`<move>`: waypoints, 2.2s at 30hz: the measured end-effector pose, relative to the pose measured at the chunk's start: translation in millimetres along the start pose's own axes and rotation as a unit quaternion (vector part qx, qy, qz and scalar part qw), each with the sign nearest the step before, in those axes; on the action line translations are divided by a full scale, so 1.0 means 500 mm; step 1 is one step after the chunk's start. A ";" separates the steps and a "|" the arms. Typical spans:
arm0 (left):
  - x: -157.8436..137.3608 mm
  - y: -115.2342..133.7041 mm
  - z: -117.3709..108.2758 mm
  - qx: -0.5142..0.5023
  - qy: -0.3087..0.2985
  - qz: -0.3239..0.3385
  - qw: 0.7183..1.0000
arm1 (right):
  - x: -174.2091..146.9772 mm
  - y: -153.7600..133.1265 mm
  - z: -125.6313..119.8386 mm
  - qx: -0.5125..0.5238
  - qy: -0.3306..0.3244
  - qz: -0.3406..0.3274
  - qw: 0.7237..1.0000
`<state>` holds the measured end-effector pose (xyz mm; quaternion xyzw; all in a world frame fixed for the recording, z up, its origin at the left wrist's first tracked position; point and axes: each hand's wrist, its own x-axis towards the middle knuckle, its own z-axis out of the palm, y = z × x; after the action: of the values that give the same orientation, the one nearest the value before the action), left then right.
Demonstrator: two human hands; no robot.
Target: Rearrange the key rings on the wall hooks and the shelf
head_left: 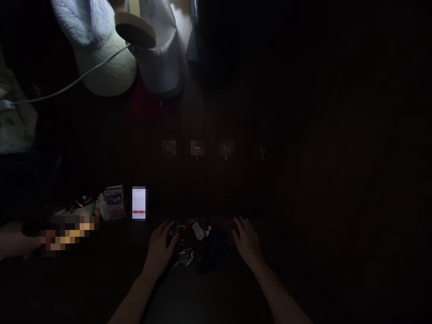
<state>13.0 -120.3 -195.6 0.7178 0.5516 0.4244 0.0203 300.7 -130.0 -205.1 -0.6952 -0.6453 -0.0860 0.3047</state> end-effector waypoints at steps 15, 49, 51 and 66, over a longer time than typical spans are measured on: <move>0.004 -0.009 -0.028 -0.109 0.088 -0.116 0.983 | 0.016 -0.001 -0.013 0.126 0.073 -0.027 0.989; -0.024 0.066 -0.052 -0.026 -0.187 0.013 0.982 | -0.046 -0.114 -0.091 0.149 -0.084 -0.182 0.968; -0.013 0.086 -0.067 -0.108 -0.178 -0.003 0.978 | -0.032 -0.123 -0.124 0.238 -0.090 -0.142 0.957; 0.040 0.132 -0.138 -0.397 -0.165 -0.192 0.882 | 0.025 -0.079 -0.237 0.555 -0.109 0.104 0.818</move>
<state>21.4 -160.3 -107.2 0.5892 0.4525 0.4709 0.4757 297.6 -183.5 -91.7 -0.4757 -0.5369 0.3957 0.5735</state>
